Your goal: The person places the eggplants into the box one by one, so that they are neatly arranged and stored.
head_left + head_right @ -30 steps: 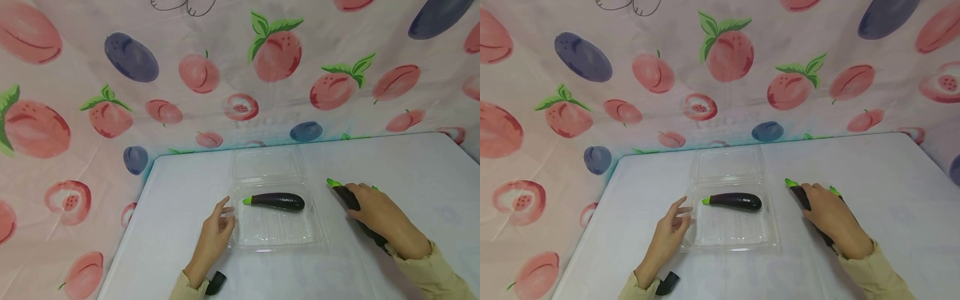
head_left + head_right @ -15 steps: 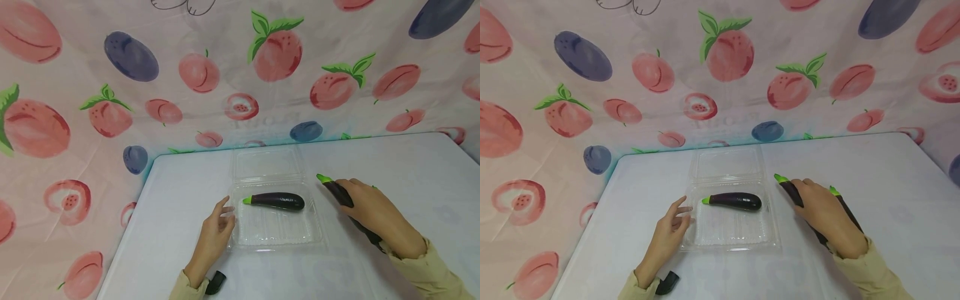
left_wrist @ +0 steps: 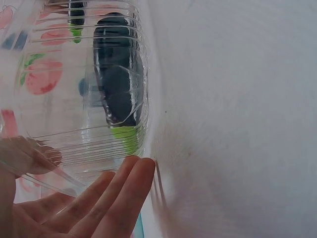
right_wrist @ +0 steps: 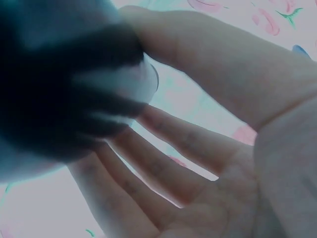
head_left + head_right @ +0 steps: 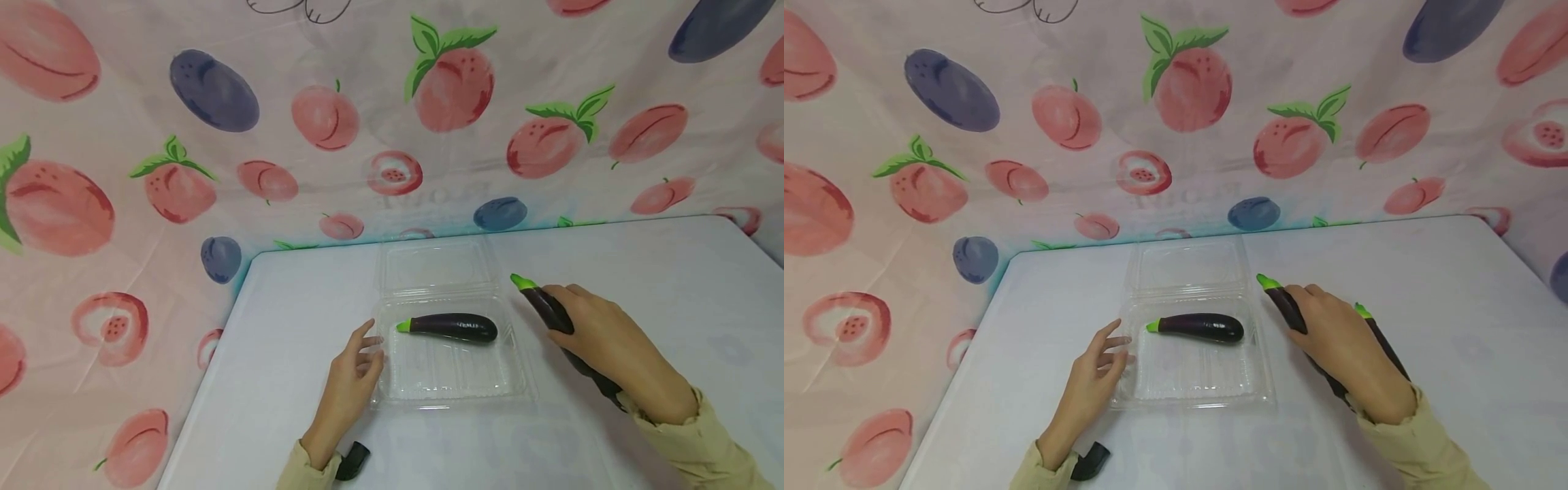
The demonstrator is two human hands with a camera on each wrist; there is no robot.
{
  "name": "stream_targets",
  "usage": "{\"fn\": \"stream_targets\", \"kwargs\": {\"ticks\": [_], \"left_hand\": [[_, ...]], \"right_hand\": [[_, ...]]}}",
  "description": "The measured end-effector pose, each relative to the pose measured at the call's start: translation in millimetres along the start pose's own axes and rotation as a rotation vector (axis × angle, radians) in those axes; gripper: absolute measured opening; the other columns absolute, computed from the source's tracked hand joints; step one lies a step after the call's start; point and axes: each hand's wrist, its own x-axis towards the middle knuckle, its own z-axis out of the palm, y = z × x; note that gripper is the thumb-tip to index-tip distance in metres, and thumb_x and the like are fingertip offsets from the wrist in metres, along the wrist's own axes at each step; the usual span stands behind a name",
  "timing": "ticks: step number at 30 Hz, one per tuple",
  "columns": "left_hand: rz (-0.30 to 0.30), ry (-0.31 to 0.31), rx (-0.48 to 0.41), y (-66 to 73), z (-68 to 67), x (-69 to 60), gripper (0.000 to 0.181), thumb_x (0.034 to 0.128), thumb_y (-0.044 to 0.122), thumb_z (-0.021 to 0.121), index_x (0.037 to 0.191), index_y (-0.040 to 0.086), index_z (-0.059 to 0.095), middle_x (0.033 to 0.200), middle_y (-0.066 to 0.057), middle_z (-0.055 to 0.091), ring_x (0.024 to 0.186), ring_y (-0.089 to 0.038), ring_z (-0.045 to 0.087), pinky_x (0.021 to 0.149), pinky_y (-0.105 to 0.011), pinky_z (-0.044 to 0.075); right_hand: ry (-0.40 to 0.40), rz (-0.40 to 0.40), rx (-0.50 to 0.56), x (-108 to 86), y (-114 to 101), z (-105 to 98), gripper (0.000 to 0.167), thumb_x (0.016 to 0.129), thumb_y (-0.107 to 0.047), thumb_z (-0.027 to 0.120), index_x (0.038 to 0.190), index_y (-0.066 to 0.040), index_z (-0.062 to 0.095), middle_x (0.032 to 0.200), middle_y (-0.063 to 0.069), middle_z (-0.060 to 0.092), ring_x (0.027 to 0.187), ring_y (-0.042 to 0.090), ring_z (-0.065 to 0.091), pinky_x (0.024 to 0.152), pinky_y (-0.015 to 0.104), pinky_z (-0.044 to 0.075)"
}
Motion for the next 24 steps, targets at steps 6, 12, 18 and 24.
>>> {"fn": "stream_targets", "kwargs": {"ticks": [6, 12, 18, 24], "left_hand": [[-0.015, 0.003, -0.003, 0.1, 0.3, 0.0, 0.055, 0.0989, 0.014, 0.058, 0.15, 0.017, 0.04, 0.126, -0.008, 0.065, 0.098, -0.018, 0.07, 0.081, -0.028, 0.057], [-0.019, 0.004, -0.008, 0.4, 0.2, -0.5, 0.055, 0.0987, 0.015, 0.058, 0.15, 0.018, 0.04, 0.126, -0.007, 0.065, 0.097, -0.016, 0.069, 0.08, -0.026, 0.057], [-0.003, 0.004, -0.007, 0.1, 0.2, -0.3, 0.055, 0.0983, 0.014, 0.058, 0.15, 0.016, 0.04, 0.126, -0.008, 0.065, 0.096, -0.016, 0.07, 0.079, -0.027, 0.057], [0.001, 0.0, -0.004, -0.4, 0.5, 0.1, 0.056, 0.0982, 0.015, 0.059, 0.15, 0.015, 0.039, 0.127, -0.008, 0.065, 0.097, -0.015, 0.069, 0.079, -0.025, 0.056]], "right_hand": [[0.022, -0.027, 0.005, -0.9, -5.3, -2.1, 0.063, 0.075, -0.011, 0.085, 0.129, 0.006, 0.056, 0.113, 0.026, 0.064, 0.088, 0.034, 0.065, 0.074, 0.051, 0.055], [0.044, -0.054, 0.003, -2.1, -10.3, -5.0, 0.063, 0.075, -0.01, 0.085, 0.129, 0.005, 0.056, 0.111, 0.024, 0.064, 0.088, 0.034, 0.065, 0.075, 0.052, 0.055], [0.049, -0.086, -0.026, -1.2, -16.8, -7.7, 0.063, 0.075, -0.01, 0.086, 0.129, 0.004, 0.057, 0.113, 0.023, 0.065, 0.092, 0.034, 0.066, 0.075, 0.052, 0.056], [0.067, -0.133, -0.051, -1.6, -22.7, -8.7, 0.063, 0.075, -0.009, 0.086, 0.13, 0.004, 0.057, 0.114, 0.024, 0.065, 0.095, 0.036, 0.068, 0.077, 0.052, 0.057]]}}
